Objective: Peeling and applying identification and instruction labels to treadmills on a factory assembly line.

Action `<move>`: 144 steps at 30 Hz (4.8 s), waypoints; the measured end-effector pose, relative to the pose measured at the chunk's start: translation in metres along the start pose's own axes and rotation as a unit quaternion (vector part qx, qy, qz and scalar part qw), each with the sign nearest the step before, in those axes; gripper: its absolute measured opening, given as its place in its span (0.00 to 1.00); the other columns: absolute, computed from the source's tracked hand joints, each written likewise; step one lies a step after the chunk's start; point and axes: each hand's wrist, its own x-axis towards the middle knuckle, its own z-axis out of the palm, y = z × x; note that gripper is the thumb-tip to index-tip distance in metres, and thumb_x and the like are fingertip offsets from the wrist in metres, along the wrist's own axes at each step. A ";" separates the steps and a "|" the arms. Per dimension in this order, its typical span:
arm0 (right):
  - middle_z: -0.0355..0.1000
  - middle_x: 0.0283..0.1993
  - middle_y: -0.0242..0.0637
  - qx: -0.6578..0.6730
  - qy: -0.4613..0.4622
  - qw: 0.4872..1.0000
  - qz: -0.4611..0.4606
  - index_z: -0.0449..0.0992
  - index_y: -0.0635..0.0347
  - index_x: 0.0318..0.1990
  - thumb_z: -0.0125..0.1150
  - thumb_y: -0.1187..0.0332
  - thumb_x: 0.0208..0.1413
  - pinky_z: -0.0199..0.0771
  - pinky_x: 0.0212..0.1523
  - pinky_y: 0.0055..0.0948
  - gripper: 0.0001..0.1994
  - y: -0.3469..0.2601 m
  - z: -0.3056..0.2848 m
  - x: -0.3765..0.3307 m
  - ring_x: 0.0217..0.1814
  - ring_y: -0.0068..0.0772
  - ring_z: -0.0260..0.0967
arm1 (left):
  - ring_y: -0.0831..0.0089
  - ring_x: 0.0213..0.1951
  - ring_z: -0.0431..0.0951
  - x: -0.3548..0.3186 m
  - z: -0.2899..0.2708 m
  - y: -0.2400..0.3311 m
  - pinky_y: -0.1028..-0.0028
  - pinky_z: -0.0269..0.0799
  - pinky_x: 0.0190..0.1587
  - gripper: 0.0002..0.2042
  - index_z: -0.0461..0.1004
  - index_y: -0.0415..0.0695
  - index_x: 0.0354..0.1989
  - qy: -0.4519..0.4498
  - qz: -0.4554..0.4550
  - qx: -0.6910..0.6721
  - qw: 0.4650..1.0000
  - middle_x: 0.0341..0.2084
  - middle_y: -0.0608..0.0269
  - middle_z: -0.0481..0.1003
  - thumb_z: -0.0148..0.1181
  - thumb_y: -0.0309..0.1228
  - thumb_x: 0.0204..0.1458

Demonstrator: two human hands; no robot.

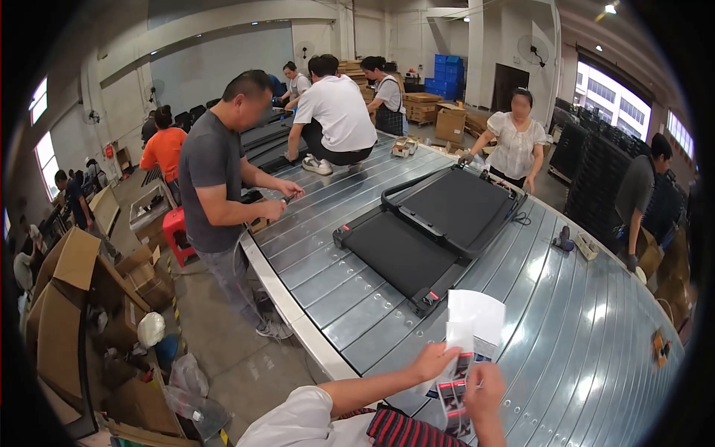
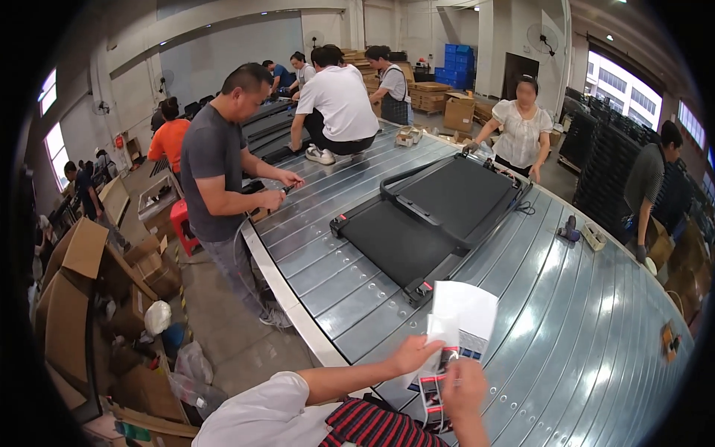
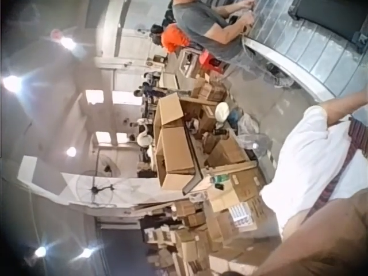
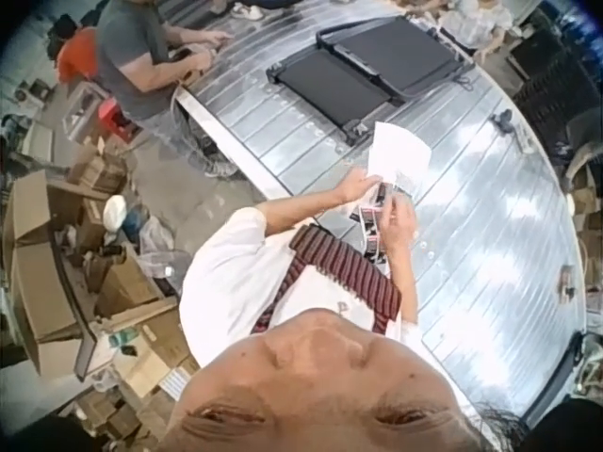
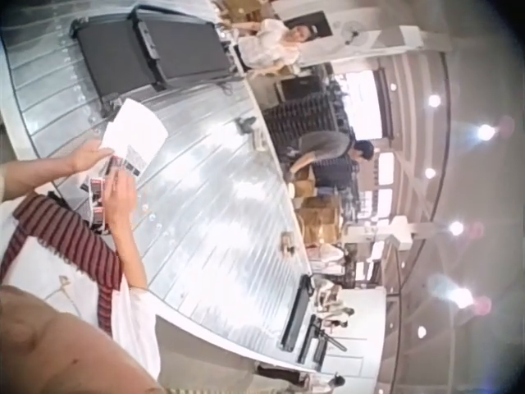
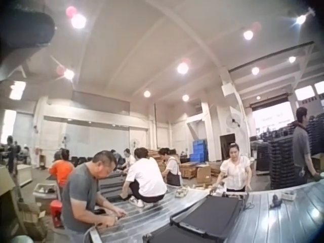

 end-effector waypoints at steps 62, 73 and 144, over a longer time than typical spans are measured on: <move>0.68 0.41 0.42 0.090 -0.137 0.984 0.070 0.42 0.54 0.60 0.62 0.67 0.39 0.66 0.36 0.37 0.41 -0.040 0.044 0.040 0.38 0.46 0.67 | 0.69 0.20 0.74 0.051 -0.149 0.079 0.75 0.68 0.25 0.05 0.75 0.38 0.25 -0.348 0.238 0.273 0.865 0.18 0.55 0.74 0.59 0.24 0.38; 0.67 0.22 0.40 0.144 -0.151 0.961 0.180 0.47 0.47 0.59 0.53 0.66 0.48 0.63 0.25 0.36 0.31 -0.056 0.172 0.042 0.24 0.45 0.65 | 0.72 0.20 0.72 0.089 -0.236 0.040 0.75 0.66 0.25 0.07 0.76 0.41 0.28 -0.459 0.108 0.261 0.842 0.17 0.56 0.73 0.60 0.29 0.41; 0.66 0.22 0.34 0.223 -0.029 0.748 0.624 0.71 0.67 0.26 0.57 0.72 0.44 0.63 0.24 0.21 0.06 0.230 0.260 0.164 0.23 0.21 0.62 | 0.69 0.36 0.67 0.311 -0.134 -0.123 0.69 0.66 0.38 0.04 0.69 0.42 0.20 -0.588 0.272 0.381 0.660 0.49 0.69 0.63 0.52 0.28 0.38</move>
